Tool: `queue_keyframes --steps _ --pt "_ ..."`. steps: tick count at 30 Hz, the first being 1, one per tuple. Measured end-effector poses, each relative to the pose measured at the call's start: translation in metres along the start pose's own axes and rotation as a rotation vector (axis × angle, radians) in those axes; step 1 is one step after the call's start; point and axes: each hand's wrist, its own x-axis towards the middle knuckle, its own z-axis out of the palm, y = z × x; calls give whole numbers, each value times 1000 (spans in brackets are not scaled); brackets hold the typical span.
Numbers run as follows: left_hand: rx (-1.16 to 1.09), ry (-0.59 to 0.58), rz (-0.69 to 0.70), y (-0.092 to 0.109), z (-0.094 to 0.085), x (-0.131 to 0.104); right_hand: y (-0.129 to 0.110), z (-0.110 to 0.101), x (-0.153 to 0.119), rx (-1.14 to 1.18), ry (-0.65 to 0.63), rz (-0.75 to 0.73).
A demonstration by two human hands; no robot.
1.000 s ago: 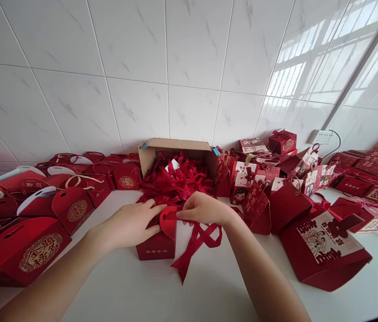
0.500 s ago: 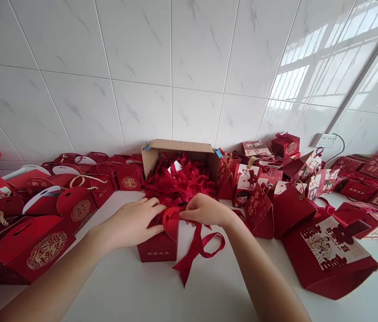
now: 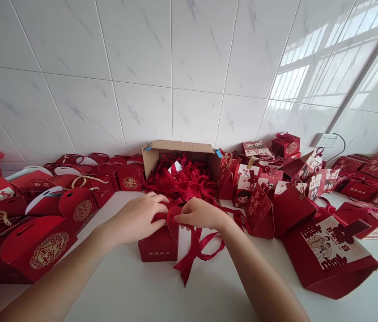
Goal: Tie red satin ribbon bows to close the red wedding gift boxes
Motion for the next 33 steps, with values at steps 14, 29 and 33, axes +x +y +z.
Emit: queue_keyframes --steps 14,29,33 --pt "128 150 -2 7 -1 3 9 9 8 -74 231 -107" --pt "11 110 -218 2 -22 -14 -8 6 -2 512 270 -377" --pt "-11 -284 -293 -11 -21 -17 -13 -1 -14 602 361 -433"
